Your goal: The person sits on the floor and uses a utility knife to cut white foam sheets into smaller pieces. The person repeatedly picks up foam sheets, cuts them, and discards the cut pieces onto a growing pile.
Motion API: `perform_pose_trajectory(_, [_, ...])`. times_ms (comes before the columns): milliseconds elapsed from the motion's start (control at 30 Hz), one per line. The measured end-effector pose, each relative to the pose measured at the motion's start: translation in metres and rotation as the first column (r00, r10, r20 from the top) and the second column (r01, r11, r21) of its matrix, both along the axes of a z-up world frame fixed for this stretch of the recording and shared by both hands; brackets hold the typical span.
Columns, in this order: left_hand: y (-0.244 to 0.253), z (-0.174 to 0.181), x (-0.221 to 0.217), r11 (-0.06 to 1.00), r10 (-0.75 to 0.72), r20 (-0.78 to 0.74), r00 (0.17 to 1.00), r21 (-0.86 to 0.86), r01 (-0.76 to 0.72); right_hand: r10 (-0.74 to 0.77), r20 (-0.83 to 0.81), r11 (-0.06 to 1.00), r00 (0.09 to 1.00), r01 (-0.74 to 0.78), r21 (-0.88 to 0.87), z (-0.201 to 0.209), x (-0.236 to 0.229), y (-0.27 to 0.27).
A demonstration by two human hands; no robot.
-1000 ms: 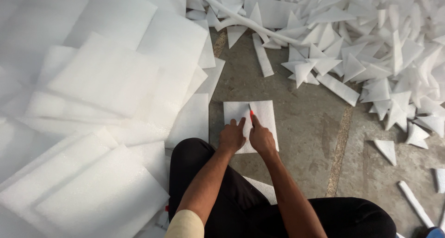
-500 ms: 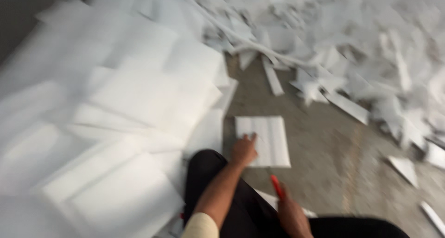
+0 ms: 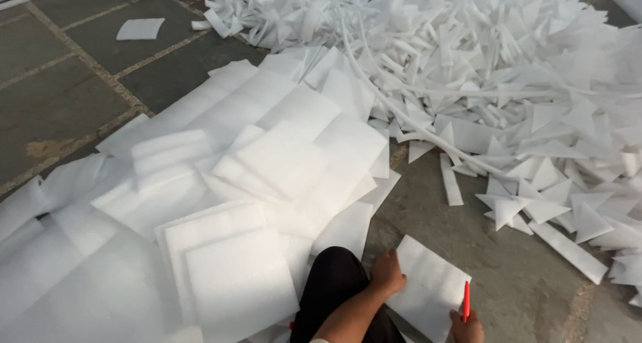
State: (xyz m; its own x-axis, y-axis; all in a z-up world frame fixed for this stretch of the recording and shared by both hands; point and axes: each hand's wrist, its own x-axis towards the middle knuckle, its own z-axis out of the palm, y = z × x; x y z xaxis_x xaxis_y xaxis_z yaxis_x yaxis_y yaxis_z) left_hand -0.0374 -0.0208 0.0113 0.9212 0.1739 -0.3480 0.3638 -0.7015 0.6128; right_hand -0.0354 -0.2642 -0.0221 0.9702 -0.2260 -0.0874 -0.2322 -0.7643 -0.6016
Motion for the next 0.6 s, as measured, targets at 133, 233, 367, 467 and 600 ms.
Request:
perform_pose_trajectory(133, [-0.003, -0.013, 0.008, 0.987, 0.034, -0.014, 0.999, -0.159, -0.035, -0.188, -0.322, 0.856, 0.928, 0.316, 0.41, 0.017, 0.0, -0.001])
perform_pose_trajectory(233, [-0.017, -0.022, 0.008, 0.943, -0.001, 0.104, 0.995, -0.331, 0.036, -0.095, -0.129, 0.812, 0.987, 0.151, 0.564, 0.032, -0.006, 0.016])
perform_pose_trajectory(367, [-0.038, -0.031, -0.002, 0.897, -0.026, 0.162, 0.987, -0.432, 0.094, -0.036, -0.294, 0.768, 0.955, 0.215, 0.603, 0.04, -0.015, 0.036])
perform_pose_trajectory(467, [-0.051, -0.035, -0.001, 0.818, 0.115, 0.347, 0.931, -0.565, 0.11, -0.007, -0.31, 0.724, 0.951, 0.219, 0.654, 0.034, -0.02, 0.042])
perform_pose_trajectory(600, [-0.052, -0.038, -0.002, 0.587, 0.139, 0.217, 0.966, -0.804, 0.096, 0.082, -0.333, 0.56, 0.939, 0.233, 0.795, 0.019, -0.026, 0.049])
